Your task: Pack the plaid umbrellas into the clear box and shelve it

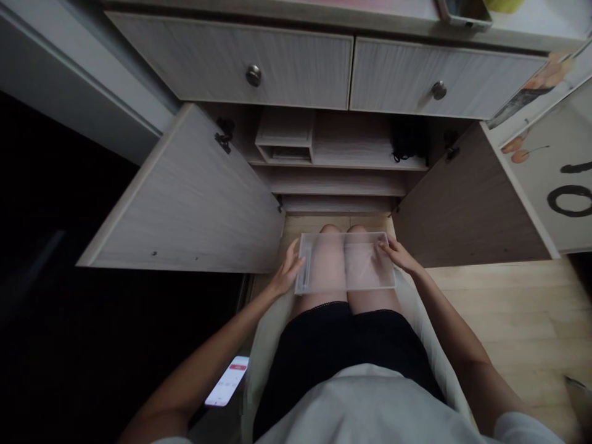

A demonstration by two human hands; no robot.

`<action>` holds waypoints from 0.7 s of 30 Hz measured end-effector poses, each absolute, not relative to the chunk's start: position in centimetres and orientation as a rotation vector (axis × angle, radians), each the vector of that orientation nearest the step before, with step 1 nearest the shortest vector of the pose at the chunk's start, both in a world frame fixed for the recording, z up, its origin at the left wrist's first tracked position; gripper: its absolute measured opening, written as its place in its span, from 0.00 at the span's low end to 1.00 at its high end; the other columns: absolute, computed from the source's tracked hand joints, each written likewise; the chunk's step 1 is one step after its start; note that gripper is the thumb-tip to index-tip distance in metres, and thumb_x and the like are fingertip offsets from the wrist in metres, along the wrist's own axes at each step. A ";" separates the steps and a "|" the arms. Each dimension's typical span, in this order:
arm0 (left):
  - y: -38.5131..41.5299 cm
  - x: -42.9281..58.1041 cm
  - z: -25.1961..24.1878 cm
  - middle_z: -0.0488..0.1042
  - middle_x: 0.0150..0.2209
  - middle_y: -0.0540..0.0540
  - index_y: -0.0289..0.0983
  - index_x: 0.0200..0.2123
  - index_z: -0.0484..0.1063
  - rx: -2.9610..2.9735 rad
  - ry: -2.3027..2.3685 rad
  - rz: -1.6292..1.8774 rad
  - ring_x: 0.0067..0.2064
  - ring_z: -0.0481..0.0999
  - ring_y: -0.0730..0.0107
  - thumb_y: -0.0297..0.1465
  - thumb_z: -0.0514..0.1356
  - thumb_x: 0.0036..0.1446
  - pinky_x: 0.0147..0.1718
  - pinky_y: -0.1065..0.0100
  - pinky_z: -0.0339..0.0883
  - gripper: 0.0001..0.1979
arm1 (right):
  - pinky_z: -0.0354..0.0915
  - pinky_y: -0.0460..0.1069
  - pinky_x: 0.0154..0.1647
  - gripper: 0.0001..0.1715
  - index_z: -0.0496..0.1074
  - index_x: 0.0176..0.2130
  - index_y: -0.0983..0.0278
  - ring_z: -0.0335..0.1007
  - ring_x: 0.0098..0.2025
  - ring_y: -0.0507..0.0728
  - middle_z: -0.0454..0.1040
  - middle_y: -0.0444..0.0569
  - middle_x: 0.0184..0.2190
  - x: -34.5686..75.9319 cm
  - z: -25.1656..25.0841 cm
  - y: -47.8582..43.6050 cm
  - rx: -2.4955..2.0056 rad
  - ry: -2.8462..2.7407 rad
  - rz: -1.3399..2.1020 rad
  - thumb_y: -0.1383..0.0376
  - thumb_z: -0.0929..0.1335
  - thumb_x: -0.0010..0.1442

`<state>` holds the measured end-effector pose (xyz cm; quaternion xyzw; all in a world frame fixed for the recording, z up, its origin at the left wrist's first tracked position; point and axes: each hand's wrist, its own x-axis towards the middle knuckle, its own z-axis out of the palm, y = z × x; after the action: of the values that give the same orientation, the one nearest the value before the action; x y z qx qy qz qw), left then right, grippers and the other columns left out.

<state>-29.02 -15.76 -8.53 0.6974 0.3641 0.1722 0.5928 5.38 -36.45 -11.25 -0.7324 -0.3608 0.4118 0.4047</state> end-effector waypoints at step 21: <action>-19.3 -28.2 -8.7 0.71 0.69 0.44 0.46 0.71 0.67 0.713 1.200 0.306 0.74 0.63 0.45 0.47 0.67 0.60 0.70 0.51 0.62 0.37 | 0.67 0.62 0.59 0.32 0.64 0.68 0.76 0.66 0.64 0.72 0.64 0.77 0.64 30.5 -5.9 -7.5 -2.782 -0.871 0.148 0.60 0.62 0.72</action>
<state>-28.23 -19.29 -8.67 0.3269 0.5504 0.1404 0.7554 30.52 -7.55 -5.89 -0.9471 -0.2967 0.0504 0.1112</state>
